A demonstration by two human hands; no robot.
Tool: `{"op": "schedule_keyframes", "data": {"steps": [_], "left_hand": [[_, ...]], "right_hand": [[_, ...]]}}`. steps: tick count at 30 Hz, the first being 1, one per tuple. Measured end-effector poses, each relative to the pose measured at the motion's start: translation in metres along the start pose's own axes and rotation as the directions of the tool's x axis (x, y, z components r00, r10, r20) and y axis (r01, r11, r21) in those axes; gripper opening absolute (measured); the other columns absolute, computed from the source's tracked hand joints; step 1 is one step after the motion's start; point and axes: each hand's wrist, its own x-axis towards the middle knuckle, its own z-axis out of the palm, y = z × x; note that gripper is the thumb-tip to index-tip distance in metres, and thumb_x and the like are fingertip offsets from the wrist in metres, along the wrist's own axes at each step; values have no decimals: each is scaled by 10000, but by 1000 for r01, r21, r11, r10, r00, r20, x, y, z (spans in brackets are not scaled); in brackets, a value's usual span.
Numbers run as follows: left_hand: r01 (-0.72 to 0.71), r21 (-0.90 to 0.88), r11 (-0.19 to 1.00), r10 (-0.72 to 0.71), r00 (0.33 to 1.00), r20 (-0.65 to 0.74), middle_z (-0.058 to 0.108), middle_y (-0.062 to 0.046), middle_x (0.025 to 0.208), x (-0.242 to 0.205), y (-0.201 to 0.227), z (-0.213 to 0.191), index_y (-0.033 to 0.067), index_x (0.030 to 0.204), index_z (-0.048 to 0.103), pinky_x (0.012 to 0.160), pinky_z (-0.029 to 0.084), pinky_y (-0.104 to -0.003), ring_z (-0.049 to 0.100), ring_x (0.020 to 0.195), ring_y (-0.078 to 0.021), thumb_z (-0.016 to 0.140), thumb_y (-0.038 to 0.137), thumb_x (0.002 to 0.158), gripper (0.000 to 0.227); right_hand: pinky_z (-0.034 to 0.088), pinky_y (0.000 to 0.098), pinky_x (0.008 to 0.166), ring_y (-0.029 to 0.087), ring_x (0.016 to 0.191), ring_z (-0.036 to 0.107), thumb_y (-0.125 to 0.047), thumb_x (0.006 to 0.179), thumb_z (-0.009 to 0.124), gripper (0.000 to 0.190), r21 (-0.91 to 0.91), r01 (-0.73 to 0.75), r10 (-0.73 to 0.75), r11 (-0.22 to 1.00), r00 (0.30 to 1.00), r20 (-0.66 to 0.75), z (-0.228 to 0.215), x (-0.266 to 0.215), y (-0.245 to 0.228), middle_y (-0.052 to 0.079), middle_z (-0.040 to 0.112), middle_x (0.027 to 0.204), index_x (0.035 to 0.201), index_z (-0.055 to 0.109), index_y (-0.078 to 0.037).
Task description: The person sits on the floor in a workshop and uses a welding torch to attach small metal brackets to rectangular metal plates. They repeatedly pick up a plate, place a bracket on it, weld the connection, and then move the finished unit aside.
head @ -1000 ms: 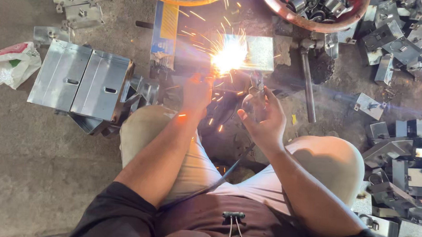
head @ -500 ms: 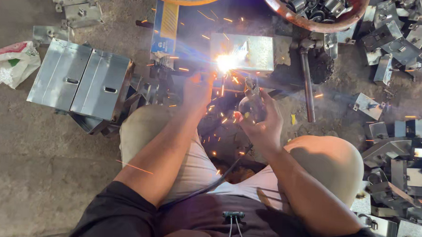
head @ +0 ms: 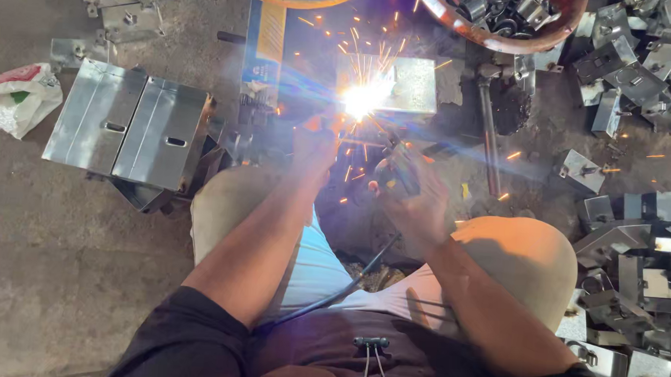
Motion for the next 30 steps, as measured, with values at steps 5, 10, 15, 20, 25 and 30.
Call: {"op": "schedule_keyframes", "data": {"steps": [5, 10, 15, 20, 25, 30], "left_hand": [[135, 295, 946, -111, 989, -98, 551, 49, 634, 10, -5, -2, 102, 850, 692, 476, 382, -281, 474, 551, -54, 763, 311, 891, 225], [222, 72, 972, -223, 975, 2, 460, 47, 581, -5, 20, 4, 129, 790, 635, 400, 277, -277, 363, 451, -71, 752, 321, 915, 257], [401, -121, 908, -402, 915, 13, 452, 56, 606, -19, 27, 10, 188, 811, 604, 385, 268, -268, 354, 445, -64, 665, 374, 939, 234], [446, 295, 845, -498, 858, 129, 482, 29, 648, -33, -11, 18, 161, 823, 624, 416, 293, -283, 389, 489, -90, 668, 381, 938, 252], [7, 611, 792, -423, 728, 539, 492, 16, 681, -46, -51, 43, 156, 845, 628, 440, 307, -292, 406, 520, -106, 673, 374, 937, 241], [-165, 674, 720, -434, 651, 623, 501, 3, 714, -45, -63, 65, 151, 867, 632, 464, 322, -302, 423, 552, -123, 678, 366, 936, 231]], "right_hand": [[554, 352, 944, 225, 1121, 675, -146, 781, 879, 751, -146, 85, -95, 986, 993, -68, -2, 2, 1, 143, 678, 1231, 1418, 519, 22], [576, 242, 857, 114, 987, 661, -89, 877, 850, 714, 244, 48, 5, 969, 977, -213, -7, 11, -1, 80, 687, 1114, 1486, 481, -40], [576, 275, 832, 166, 998, 700, -103, 944, 783, 509, -93, 80, -95, 992, 980, -176, -37, 20, -20, 133, 719, 1196, 1414, 610, -13], [619, 366, 807, 277, 958, 722, -132, 850, 858, 345, -392, 410, -424, 824, 904, 55, -20, 7, -61, 149, 694, 1146, 1161, 741, -41], [597, 391, 823, 296, 938, 703, -91, 839, 836, 291, -341, 430, -394, 836, 903, 173, 18, 5, -85, 131, 684, 1112, 1118, 764, -51], [588, 386, 839, 307, 960, 697, -86, 848, 825, 296, -372, 417, -368, 829, 909, 198, 32, 16, -81, 133, 673, 1108, 1134, 762, -48]]}}
